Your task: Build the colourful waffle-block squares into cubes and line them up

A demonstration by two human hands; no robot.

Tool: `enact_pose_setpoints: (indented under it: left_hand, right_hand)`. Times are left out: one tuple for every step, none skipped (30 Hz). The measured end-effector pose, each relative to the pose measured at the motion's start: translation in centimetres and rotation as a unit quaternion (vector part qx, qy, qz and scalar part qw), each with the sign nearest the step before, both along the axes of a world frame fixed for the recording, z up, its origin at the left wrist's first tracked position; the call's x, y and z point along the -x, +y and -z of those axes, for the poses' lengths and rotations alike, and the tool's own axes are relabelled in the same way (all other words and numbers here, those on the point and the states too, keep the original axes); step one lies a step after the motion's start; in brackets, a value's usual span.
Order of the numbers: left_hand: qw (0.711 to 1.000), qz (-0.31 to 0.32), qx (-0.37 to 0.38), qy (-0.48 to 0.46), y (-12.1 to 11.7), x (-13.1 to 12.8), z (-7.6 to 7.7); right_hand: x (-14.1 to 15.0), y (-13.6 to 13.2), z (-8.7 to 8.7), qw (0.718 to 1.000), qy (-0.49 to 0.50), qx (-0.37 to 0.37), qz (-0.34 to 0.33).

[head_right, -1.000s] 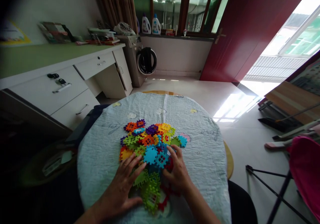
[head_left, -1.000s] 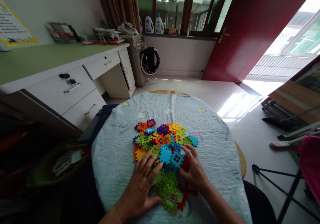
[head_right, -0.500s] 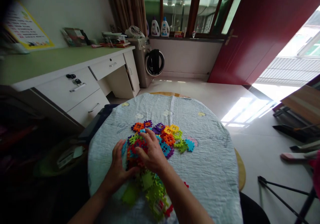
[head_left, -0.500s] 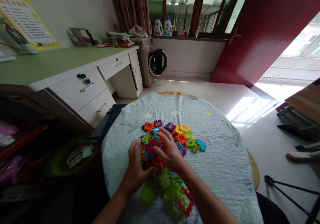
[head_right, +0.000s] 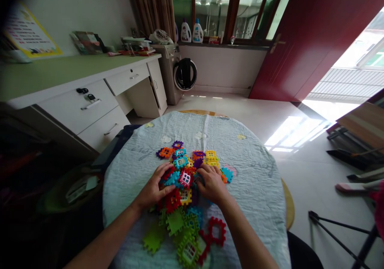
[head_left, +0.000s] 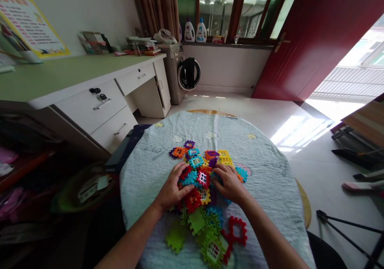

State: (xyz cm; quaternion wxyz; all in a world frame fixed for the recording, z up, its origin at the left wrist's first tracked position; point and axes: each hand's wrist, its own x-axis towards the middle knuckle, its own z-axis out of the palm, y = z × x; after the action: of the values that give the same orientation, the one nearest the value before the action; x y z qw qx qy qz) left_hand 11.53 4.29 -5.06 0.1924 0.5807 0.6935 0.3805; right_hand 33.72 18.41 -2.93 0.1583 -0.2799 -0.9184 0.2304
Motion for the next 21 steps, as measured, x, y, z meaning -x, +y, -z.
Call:
enact_pose_setpoints:
  left_hand:
    - [1.0,0.002,0.006,0.007,0.4,0.7,-0.1]
    - [1.0,-0.003,0.01,0.018,1.0,1.5,-0.2]
    - [0.999,-0.02,0.01,0.03,1.7,2.4,-0.3]
    - [0.999,-0.032,0.012,0.037,2.7,3.4,-0.4]
    - [0.999,-0.029,0.025,0.038,3.8,4.4,-0.5]
    - [0.998,-0.029,0.037,0.037,5.0,5.3,-0.6]
    - [0.997,-0.033,0.05,0.038,6.4,6.1,-0.8]
    - [0.996,-0.043,0.057,0.047,7.9,6.6,-0.9]
    - [0.995,-0.042,0.069,0.061,9.3,7.0,-1.0]
    - [0.992,-0.047,0.086,0.083,10.6,7.1,-1.1]
    - [0.986,-0.051,0.114,0.109,11.9,7.0,-1.2]
    - [0.979,-0.057,0.145,0.135,12.9,6.8,-1.3]
    - [0.97,-0.057,0.173,0.159,13.6,6.4,-1.3]
    - [0.964,-0.049,0.191,0.178,14.2,5.9,-1.4]
    - [0.961,-0.031,0.198,0.19,14.4,5.3,-1.6]
    - [0.961,-0.005,0.196,0.194,14.5,4.6,-1.7]
    - [0.963,0.025,0.188,0.193,14.4,4.0,-1.8]
    - [0.964,0.054,0.178,0.188,14.1,3.4,-2.0]
    - [0.965,0.08,0.17,0.183,13.6,2.8,-2.2]
    - [0.965,0.104,0.163,0.178,13.1,2.2,-2.4]
    - [0.964,0.126,0.158,0.173,12.5,1.8,-2.6]
  right_hand:
    - [-1.0,0.1,-0.1,1.0,0.01,0.002,0.003]
    - [-1.8,0.5,-0.2,1.0,0.023,0.007,0.011]
    - [-2.4,0.9,-0.3,0.999,0.039,0.016,0.022]
    - [-2.8,1.6,-0.3,0.997,0.056,0.024,0.038]
    - [-2.9,2.4,-0.3,0.995,0.07,0.031,0.059]
    - [-2.8,3.3,-0.2,0.993,0.079,0.034,0.085]
    - [-2.5,4.2,0.0,0.99,0.082,0.033,0.113]
    - [-2.1,5.2,0.2,0.986,0.08,0.03,0.141]
    - [-1.5,6.1,0.6,0.983,0.075,0.026,0.164]
    - [-0.8,6.9,0.9,0.981,0.066,0.025,0.18]
    - [-0.1,7.6,1.3,0.98,0.055,0.029,0.189]
    - [0.6,8.0,1.5,0.98,0.042,0.038,0.189]
    - [1.3,8.2,1.7,0.982,0.028,0.05,0.181]
    - [1.9,8.1,1.9,0.984,0.013,0.061,0.164]
    - [2.4,7.9,1.8,0.987,0.0,0.07,0.141]
    - [2.7,7.5,1.7,0.99,-0.009,0.078,0.114]
    - [2.8,7.0,1.6,0.993,-0.013,0.086,0.086]
    - [2.8,6.4,1.3,0.994,-0.01,0.094,0.06]
    - [2.6,5.8,1.0,0.994,-0.003,0.106,0.037]
    - [2.2,5.2,0.7,0.992,0.008,0.123,0.019]
    - [1.6,4.7,0.4,0.99,0.02,0.142,0.003]
